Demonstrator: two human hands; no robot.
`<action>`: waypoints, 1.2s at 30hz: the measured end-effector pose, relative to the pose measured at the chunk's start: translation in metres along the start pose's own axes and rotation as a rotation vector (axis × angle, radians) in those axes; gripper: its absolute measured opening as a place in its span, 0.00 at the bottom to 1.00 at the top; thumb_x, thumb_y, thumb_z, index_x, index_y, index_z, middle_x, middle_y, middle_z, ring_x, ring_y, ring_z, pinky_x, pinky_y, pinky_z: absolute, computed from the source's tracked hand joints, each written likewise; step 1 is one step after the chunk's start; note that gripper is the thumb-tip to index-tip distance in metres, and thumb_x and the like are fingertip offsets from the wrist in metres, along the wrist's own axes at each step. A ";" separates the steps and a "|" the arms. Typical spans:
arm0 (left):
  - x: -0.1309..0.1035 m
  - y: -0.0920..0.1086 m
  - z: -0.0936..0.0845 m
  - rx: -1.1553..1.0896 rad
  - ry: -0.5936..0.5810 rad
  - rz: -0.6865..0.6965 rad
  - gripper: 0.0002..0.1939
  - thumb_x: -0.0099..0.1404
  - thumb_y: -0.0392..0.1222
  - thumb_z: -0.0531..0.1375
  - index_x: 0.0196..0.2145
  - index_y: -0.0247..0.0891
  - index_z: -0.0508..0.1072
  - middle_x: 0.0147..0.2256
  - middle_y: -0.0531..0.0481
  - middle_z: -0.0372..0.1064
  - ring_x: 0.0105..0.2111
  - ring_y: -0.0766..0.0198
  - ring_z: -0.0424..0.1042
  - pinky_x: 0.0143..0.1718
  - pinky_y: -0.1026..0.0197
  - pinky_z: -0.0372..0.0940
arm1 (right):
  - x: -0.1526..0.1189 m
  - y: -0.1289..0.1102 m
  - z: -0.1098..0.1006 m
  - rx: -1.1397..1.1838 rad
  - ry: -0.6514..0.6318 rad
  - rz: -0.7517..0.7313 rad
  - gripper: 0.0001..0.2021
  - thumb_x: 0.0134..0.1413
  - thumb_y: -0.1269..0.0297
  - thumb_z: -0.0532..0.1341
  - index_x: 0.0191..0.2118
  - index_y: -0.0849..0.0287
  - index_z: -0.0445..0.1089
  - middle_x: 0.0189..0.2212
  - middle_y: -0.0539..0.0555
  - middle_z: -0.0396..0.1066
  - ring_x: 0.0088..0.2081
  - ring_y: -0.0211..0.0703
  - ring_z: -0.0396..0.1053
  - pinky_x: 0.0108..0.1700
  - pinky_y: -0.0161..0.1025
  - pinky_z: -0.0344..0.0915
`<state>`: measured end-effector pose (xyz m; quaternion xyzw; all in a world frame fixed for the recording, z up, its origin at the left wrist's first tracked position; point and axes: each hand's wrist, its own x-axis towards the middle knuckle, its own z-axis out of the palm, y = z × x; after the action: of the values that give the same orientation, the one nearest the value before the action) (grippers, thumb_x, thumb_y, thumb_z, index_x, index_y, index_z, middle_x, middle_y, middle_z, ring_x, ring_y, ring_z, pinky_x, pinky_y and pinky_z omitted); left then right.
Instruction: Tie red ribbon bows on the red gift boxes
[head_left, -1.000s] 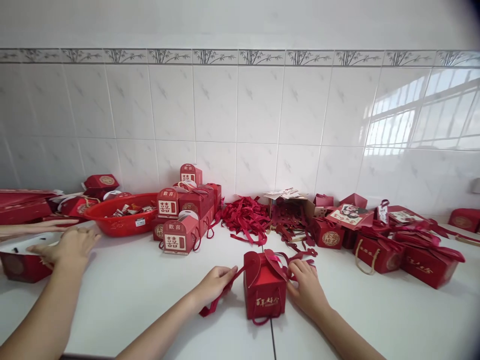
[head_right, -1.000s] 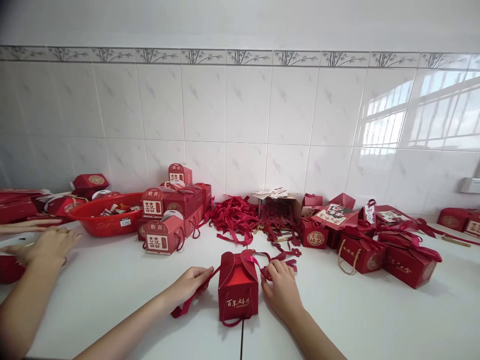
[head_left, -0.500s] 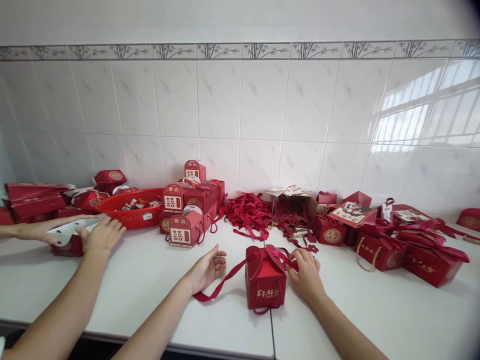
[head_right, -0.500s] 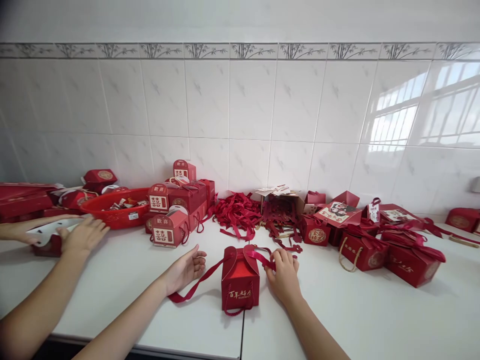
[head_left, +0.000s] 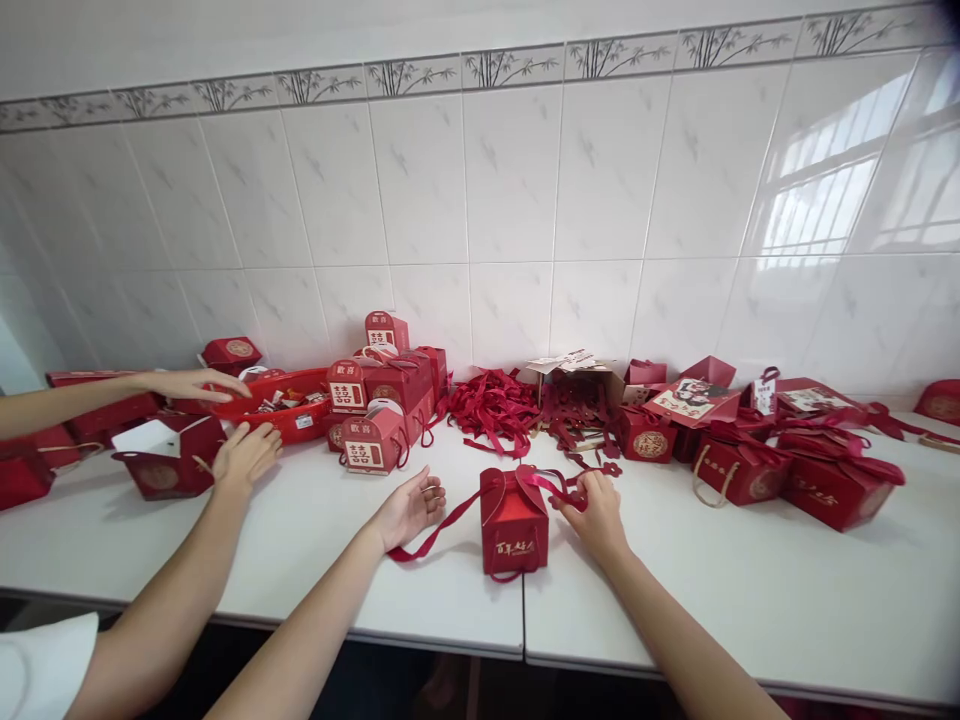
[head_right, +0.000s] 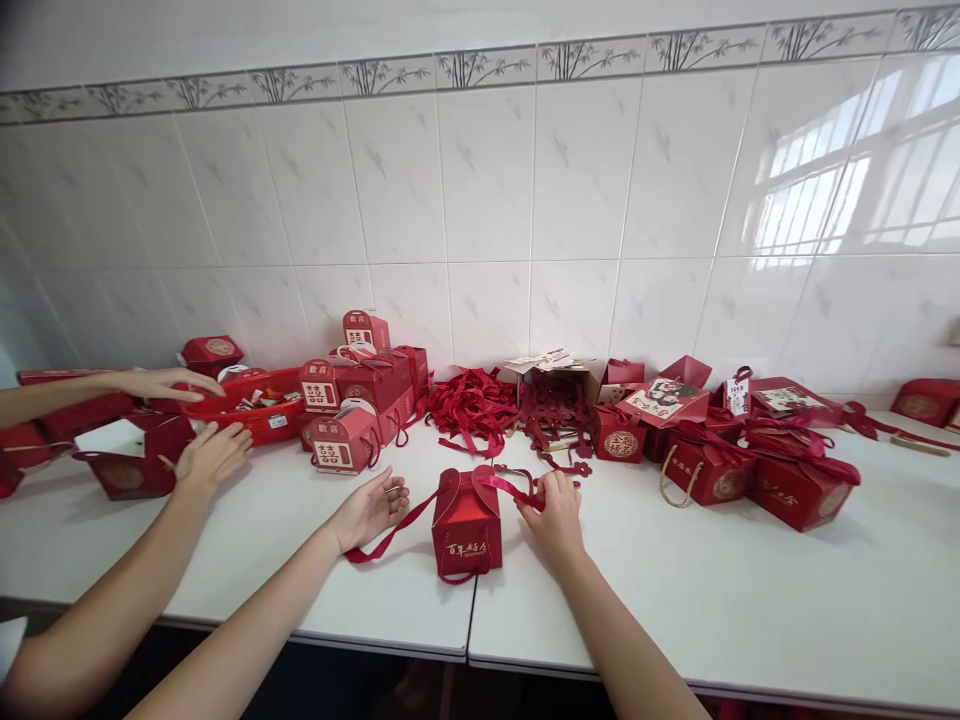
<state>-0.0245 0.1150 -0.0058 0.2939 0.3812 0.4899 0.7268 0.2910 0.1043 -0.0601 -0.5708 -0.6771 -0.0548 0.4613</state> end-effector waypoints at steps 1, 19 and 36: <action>-0.001 0.000 0.001 -0.002 0.004 0.000 0.12 0.66 0.44 0.56 0.29 0.33 0.68 0.25 0.47 0.69 0.25 0.64 0.71 0.31 0.63 0.67 | 0.000 -0.002 -0.001 0.009 -0.014 -0.017 0.12 0.51 0.61 0.59 0.27 0.55 0.51 0.27 0.49 0.59 0.30 0.42 0.58 0.34 0.38 0.51; -0.083 -0.020 0.019 0.759 0.017 0.190 0.14 0.59 0.50 0.62 0.26 0.36 0.77 0.16 0.55 0.57 0.20 0.66 0.58 0.24 0.65 0.53 | -0.026 -0.031 -0.034 0.012 -0.253 -0.419 0.13 0.58 0.67 0.53 0.22 0.57 0.63 0.21 0.51 0.63 0.26 0.39 0.59 0.32 0.38 0.50; -0.039 -0.027 0.075 -0.609 0.264 0.017 0.11 0.69 0.29 0.48 0.31 0.32 0.67 0.27 0.50 0.68 0.26 0.74 0.73 0.17 0.80 0.62 | 0.001 -0.056 -0.027 1.776 -0.027 1.178 0.05 0.54 0.63 0.62 0.32 0.55 0.65 0.27 0.47 0.66 0.23 0.30 0.63 0.23 0.28 0.63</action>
<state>0.0428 0.0649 0.0230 0.0003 0.3054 0.6214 0.7216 0.2600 0.0693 -0.0186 -0.2680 -0.0966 0.6968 0.6583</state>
